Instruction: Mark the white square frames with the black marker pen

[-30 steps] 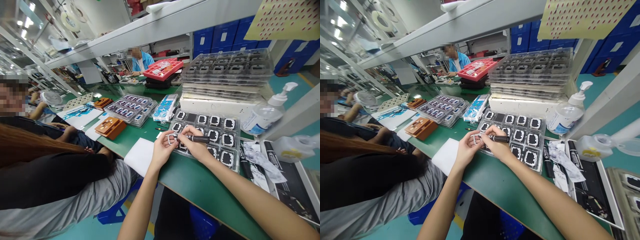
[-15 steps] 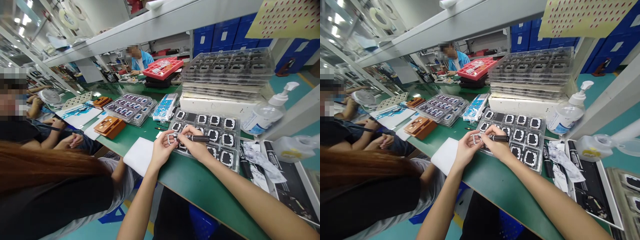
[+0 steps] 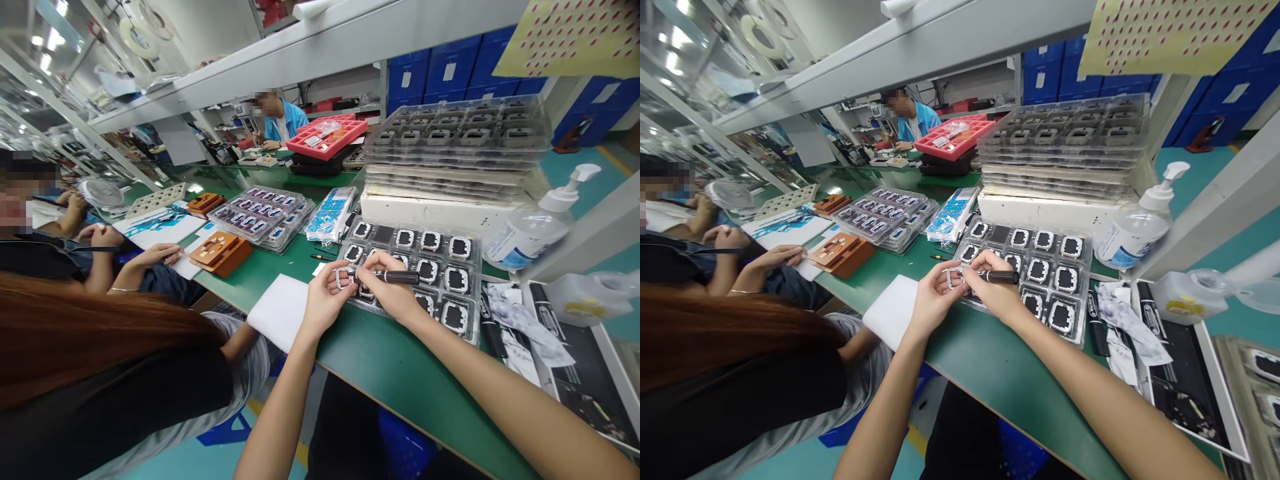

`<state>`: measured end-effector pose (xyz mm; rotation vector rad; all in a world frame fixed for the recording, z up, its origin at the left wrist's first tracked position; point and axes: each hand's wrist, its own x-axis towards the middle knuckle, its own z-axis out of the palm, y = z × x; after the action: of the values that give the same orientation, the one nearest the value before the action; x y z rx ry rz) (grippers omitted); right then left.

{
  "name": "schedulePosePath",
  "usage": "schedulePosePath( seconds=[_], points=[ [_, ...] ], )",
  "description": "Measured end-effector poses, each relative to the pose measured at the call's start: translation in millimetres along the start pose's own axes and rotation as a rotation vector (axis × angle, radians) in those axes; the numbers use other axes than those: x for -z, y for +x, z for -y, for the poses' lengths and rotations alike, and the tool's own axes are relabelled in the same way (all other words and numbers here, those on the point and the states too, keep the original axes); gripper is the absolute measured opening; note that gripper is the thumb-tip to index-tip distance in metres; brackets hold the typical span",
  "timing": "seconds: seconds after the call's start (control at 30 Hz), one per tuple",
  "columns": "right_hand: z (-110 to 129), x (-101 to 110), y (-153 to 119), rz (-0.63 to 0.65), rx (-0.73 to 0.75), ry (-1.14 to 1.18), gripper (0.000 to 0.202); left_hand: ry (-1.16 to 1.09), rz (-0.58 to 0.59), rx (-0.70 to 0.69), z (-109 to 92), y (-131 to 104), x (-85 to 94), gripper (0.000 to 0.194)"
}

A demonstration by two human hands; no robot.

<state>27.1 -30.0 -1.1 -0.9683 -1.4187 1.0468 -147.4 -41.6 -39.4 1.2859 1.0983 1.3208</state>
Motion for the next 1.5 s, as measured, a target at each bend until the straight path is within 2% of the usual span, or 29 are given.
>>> schedulePosePath(
  seconds=[1.2, 1.5],
  points=[
    [-0.1, 0.4, 1.0, 0.002, -0.002, -0.015, 0.021, 0.023, -0.008, -0.042, -0.1, -1.6, -2.0, 0.058],
    [-1.9, 0.3, 1.8, 0.008, -0.02, -0.016, 0.021, 0.025, 0.008, -0.046, -2.6, -1.5, -3.3, 0.052]
  ],
)
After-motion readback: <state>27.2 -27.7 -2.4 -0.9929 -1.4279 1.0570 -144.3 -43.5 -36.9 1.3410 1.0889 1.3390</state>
